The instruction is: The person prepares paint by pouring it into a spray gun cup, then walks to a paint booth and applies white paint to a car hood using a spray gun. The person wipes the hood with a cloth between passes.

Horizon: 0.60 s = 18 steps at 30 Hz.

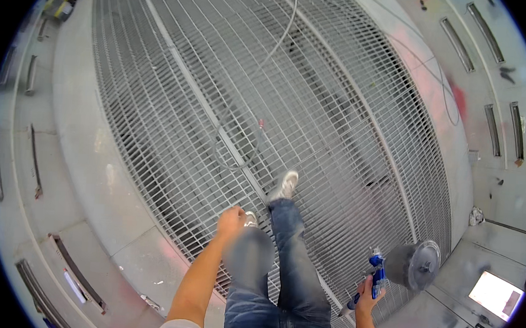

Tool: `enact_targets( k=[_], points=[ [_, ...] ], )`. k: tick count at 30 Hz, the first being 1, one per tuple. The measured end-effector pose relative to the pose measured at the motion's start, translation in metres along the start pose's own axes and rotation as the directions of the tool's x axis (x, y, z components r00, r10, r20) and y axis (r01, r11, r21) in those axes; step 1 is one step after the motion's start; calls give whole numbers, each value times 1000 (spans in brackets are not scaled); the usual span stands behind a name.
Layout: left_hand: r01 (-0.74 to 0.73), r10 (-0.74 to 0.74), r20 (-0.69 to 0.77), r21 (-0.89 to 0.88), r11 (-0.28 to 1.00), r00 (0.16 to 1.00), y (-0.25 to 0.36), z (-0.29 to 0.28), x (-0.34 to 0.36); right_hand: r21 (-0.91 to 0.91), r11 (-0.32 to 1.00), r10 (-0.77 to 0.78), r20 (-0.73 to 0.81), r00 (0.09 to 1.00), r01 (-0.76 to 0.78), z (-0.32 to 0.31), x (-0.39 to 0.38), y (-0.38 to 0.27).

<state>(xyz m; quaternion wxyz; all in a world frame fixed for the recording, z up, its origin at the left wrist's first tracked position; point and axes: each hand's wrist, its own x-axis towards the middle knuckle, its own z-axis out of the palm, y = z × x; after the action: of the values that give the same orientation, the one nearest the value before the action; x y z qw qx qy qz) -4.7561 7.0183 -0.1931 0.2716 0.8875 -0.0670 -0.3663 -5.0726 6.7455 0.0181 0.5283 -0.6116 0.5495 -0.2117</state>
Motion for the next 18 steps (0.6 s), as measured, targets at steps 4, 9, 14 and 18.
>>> enact_targets(
  k=[4, 9, 14, 18],
  points=[
    [58, -62, 42, 86, 995, 997, -24, 36, 162, -97, 989, 96, -124, 988, -108, 64, 59, 43],
    [108, -108, -7, 19, 994, 994, -61, 119, 333, -199, 914, 324, -163, 932, -353, 109, 126, 92],
    [184, -194, -113, -94, 978, 974, -73, 203, 464, -148, 876, 427, -200, 882, -458, 137, 182, 123],
    [346, -348, -79, -37, 938, 934, -30, 204, 502, -242, 852, 426, -194, 884, -464, 160, 217, 101]
  ],
)
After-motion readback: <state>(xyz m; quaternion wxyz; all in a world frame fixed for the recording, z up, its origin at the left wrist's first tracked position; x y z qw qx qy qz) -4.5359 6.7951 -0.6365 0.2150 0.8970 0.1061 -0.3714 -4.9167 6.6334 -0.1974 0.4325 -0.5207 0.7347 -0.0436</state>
